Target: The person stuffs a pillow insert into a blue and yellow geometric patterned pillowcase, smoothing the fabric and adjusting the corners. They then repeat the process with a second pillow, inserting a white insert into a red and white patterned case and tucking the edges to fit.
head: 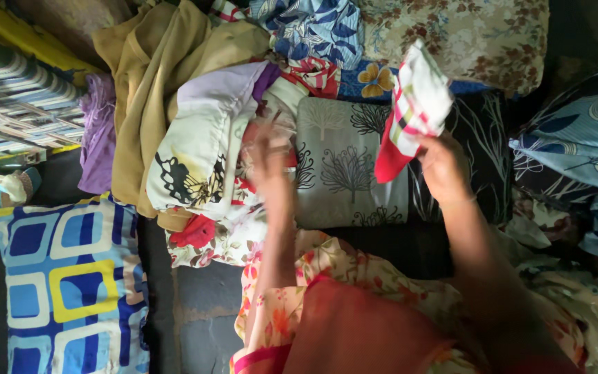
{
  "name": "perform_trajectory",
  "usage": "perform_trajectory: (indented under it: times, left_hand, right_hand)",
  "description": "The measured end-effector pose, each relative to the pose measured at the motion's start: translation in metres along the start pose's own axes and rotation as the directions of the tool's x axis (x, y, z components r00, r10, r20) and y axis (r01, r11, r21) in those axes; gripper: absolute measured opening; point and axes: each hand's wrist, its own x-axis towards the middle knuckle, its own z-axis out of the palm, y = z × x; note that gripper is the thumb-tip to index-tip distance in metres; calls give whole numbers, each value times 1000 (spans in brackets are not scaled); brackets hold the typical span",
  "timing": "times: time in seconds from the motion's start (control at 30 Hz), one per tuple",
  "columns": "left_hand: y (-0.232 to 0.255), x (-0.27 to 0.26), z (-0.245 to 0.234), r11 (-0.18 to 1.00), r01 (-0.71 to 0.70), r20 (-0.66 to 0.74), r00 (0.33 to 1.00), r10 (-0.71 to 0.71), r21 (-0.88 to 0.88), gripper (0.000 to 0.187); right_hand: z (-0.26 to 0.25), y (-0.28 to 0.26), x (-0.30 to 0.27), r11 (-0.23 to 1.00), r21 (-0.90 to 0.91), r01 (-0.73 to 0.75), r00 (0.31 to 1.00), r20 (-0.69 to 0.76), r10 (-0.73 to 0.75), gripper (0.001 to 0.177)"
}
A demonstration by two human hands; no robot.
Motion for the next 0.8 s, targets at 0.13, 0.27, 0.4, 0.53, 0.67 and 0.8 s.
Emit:
perform_trajectory:
  times: [0.13, 0.27, 0.4, 0.53, 0.67, 0.8]
  left_hand:
    - [-4, -13, 77, 305, 780, 702, 625, -341, -547, 55]
    - [-54, -36, 124, 203, 812, 769, 583, -262, -547, 43]
    - [-80, -57, 144, 270, 806, 747, 590, -305, -527, 29]
    - [-72, -77, 158, 394, 801, 749, 580, -320, -451, 28]
    - [-75, -80, 162, 457, 764, 725, 616, -306, -456, 34]
    - [-92, -57, 138, 383, 652, 631, 750, -198, -655, 43]
  right_hand:
    - [-8, -2, -37, 728, -665, 164, 981, 187, -50, 28]
    - [-21, -6, -61, 511, -833, 213, 966, 258, 17, 41]
    - [-23, -7, -73, 910, -414, -21, 987, 139, 86, 53]
    - [-30, 13, -68, 827, -528, 195, 980, 80, -180, 50]
    - [-70, 32, -58, 746, -645, 165, 946, -111, -306, 38]
    - [-114, -2, -49, 871, -433, 235, 874, -298, -383, 22]
